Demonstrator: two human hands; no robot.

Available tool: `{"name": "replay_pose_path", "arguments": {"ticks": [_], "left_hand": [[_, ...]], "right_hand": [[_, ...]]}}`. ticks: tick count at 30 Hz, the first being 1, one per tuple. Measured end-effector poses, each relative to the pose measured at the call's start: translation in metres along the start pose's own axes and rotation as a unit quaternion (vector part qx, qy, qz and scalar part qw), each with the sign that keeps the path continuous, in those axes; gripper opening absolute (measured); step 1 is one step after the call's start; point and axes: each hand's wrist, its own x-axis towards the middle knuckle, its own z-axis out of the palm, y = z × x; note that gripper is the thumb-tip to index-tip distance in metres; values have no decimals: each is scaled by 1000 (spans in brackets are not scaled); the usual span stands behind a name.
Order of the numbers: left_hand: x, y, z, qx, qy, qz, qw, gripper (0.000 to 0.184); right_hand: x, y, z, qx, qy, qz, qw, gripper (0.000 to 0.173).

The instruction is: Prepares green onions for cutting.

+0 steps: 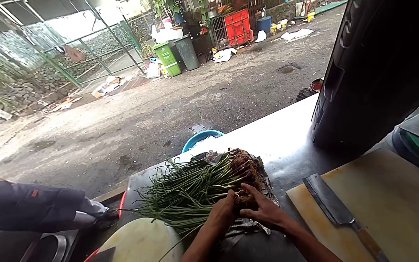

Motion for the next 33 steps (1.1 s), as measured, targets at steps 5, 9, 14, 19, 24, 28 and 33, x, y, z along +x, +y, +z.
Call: {"name": "replay_pose_path", "arguments": {"ticks": [5, 9, 14, 19, 24, 28, 33], "left_hand": [[11, 13, 1, 26, -38, -24, 999, 64], [15, 2, 15, 40, -2, 21, 999, 50], [17, 3, 23, 74, -4, -1, 997, 40], [19, 13, 22, 86, -32, -40, 995, 42], [17, 4, 37, 102, -4, -21, 995, 45], [13, -4, 32, 102, -6, 13, 995, 41], [8, -9, 35, 102, -45, 68, 991, 38]], "right_hand": [[6, -1, 13, -128, 68, 39, 989, 67], [12, 9, 19, -107, 87, 57, 989, 55], [12, 3, 24, -210, 100, 20, 972, 59], [18, -13, 25, -378, 35, 14, 925, 31], [26, -30, 21, -391, -60, 92, 914, 34], [17, -24, 12, -295, -51, 101, 949, 33], [-1, 4, 16, -214, -6, 74, 974, 33]]}}
